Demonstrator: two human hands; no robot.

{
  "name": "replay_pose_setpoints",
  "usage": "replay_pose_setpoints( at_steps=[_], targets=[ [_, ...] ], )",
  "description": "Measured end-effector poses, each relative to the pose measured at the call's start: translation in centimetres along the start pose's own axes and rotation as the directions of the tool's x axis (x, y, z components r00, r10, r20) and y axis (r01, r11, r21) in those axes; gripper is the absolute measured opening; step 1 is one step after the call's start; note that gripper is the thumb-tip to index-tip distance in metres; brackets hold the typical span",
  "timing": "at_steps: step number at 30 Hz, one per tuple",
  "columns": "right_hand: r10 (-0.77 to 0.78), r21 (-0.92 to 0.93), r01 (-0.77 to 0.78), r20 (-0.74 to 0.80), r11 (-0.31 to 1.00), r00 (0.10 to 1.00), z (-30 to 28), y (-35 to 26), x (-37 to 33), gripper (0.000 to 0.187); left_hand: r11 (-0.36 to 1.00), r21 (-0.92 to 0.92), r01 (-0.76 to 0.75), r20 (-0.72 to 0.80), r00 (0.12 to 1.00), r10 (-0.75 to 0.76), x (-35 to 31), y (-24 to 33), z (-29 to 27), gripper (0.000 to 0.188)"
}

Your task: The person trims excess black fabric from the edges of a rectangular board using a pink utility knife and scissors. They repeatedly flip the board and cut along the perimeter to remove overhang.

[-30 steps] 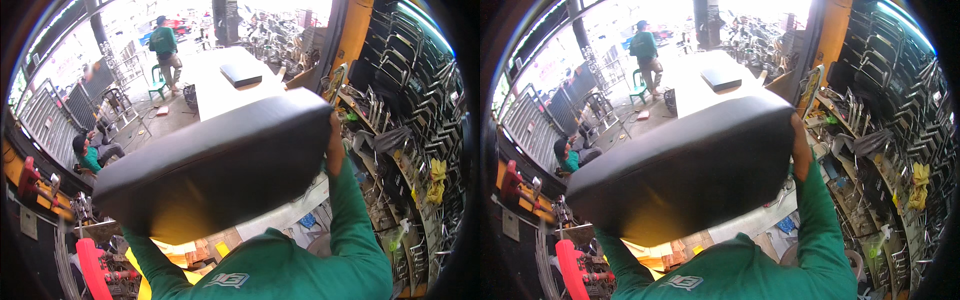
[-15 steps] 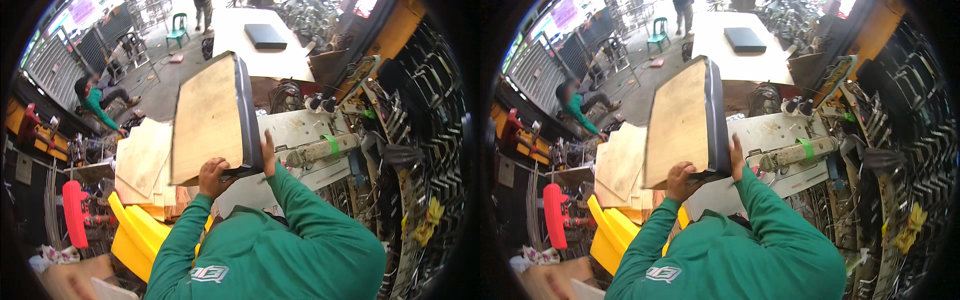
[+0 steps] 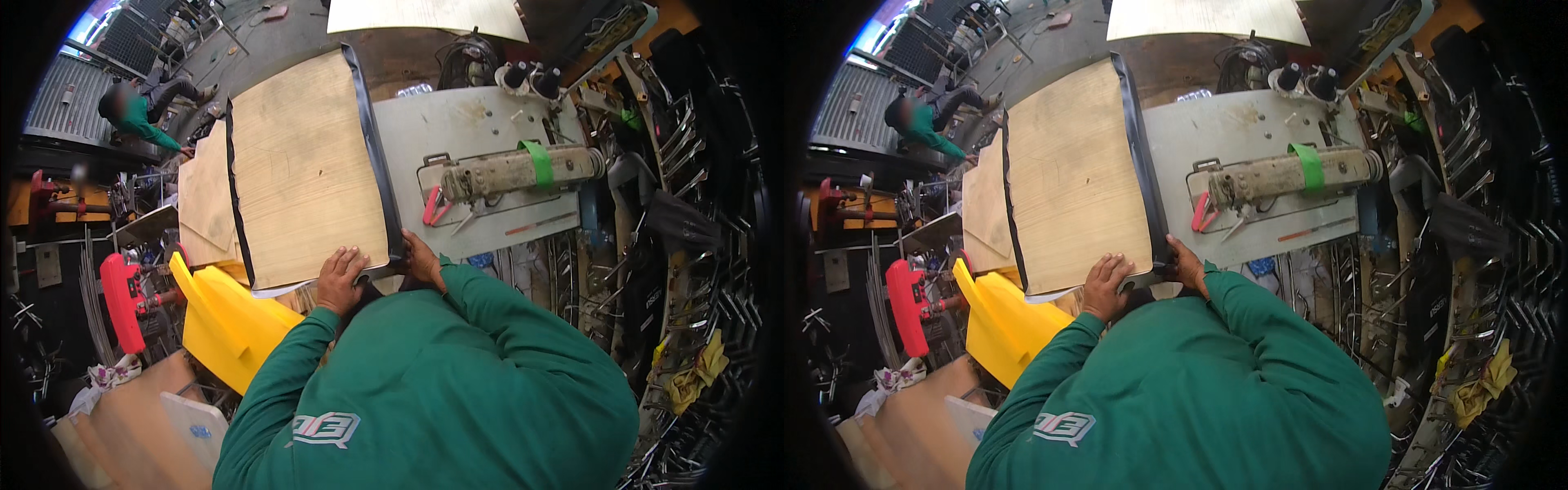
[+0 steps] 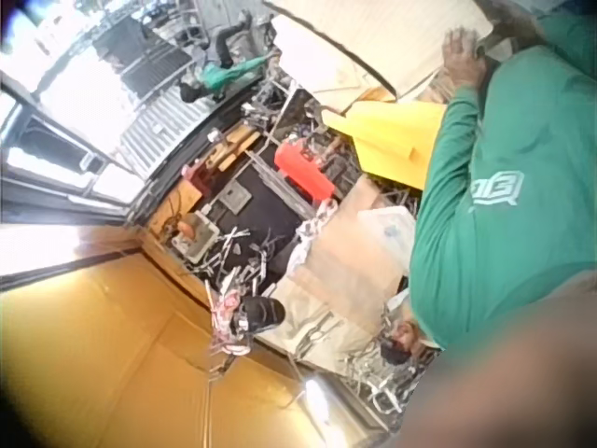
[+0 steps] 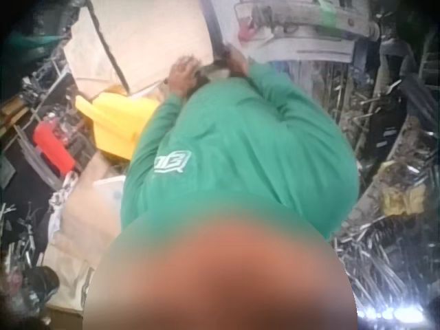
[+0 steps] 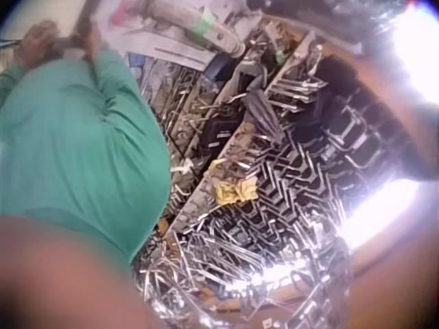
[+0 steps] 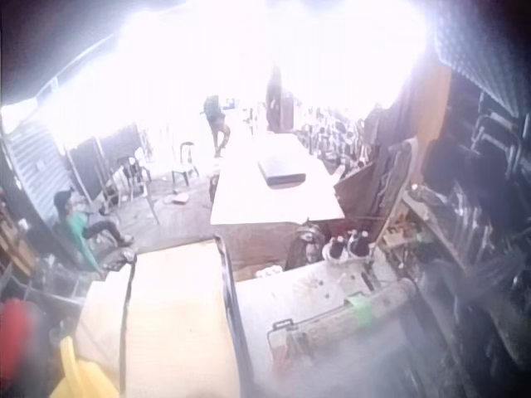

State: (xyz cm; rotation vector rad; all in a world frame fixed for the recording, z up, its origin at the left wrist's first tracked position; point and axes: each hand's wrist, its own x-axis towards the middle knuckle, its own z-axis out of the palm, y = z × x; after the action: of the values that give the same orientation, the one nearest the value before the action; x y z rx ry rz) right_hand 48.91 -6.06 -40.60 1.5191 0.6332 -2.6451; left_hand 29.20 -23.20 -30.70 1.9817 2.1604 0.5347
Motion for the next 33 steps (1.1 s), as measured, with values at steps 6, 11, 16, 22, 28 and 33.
replay_pose_setpoints(
  at_steps=[6, 11, 16, 22, 28, 33],
  targets=[
    [0.040, -0.616, -0.146, -0.183, 0.774, 0.982, -5.0, -1.1, -3.0, 0.084, 0.955, -0.139, 0.263, 0.266, 0.939, -0.219, -0.3, 4.5, -0.1, 0.054],
    [-0.723, -0.857, 0.114, -0.344, 0.502, 0.599, -7.8, -4.8, -4.1, 0.062, 0.702, -0.394, 0.593, 0.383, 0.800, -0.462, 8.3, 6.2, 1.7, 0.055],
    [-0.879, -0.942, 0.131, -0.230, 0.309, 0.418, -5.7, -7.7, -2.3, 0.065, 0.814, 0.136, 0.564, 0.581, 0.620, -0.527, 16.5, 7.2, 2.1, 0.073],
    [-0.859, -0.962, -0.032, -0.258, 0.273, 0.441, -3.4, -7.6, -2.2, 0.065, 0.924, 0.255, 0.285, 0.448, 0.812, -0.374, 15.3, 8.3, 2.2, 0.053],
    [-0.949, -0.964, -0.255, -0.012, -0.072, 0.315, -4.4, -5.8, -2.5, 0.054, 0.947, -0.060, 0.317, 0.498, 0.831, -0.247, 14.9, 5.3, 2.3, 0.048],
    [-0.872, -0.983, -0.118, 0.068, -0.142, 0.485, -6.2, -6.3, -2.8, 0.044, 0.954, -0.151, 0.258, 0.514, 0.845, -0.147, 14.5, 3.3, 2.4, 0.046]
  ],
)
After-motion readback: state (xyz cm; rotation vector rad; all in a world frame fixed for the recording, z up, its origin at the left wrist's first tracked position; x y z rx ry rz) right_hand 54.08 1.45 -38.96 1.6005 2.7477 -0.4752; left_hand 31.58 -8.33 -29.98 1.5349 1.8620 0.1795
